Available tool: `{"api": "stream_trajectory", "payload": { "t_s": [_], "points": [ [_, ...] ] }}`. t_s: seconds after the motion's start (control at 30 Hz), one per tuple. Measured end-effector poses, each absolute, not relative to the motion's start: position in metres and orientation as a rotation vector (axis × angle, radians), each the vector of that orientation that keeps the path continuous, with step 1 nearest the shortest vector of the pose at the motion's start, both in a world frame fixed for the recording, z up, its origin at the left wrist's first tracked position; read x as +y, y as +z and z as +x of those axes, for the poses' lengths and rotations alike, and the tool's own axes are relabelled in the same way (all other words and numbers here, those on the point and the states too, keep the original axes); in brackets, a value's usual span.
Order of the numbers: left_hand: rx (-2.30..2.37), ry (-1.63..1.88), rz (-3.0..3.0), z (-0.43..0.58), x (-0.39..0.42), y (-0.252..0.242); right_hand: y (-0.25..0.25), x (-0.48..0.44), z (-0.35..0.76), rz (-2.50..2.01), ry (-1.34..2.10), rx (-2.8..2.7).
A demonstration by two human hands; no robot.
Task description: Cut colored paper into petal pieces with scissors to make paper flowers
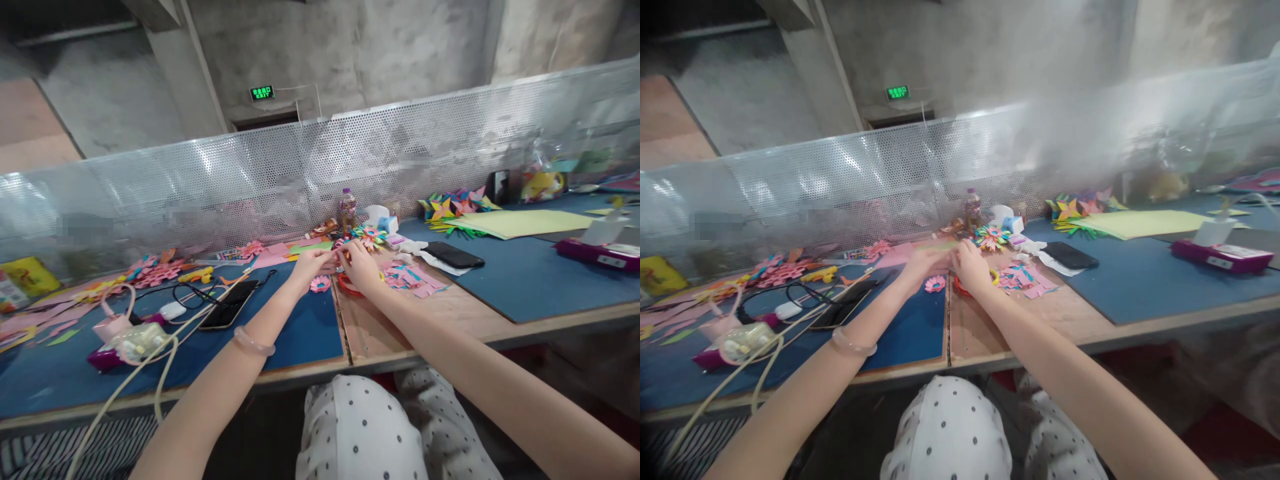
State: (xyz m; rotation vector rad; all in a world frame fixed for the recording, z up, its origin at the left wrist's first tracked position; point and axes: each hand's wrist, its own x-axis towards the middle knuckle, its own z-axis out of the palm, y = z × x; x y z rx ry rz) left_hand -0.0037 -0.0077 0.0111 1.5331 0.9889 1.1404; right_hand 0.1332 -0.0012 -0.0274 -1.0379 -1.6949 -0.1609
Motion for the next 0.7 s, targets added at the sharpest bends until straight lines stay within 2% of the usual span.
{"api": "stream_trajectory", "payload": {
  "t_s": [0.5,0.7],
  "points": [
    [0.919,1.148,1.471,-0.0074,-0.0092,0.0135,-0.0221,-0.0008,0.1352,-0.937,0.031,-1.689],
    [0.959,1.160,1.461,-0.0070,-0.0073,0.0122,-0.0239,-0.0054,0.1356,-1.047,-0.165,-1.786]
  ]
}}
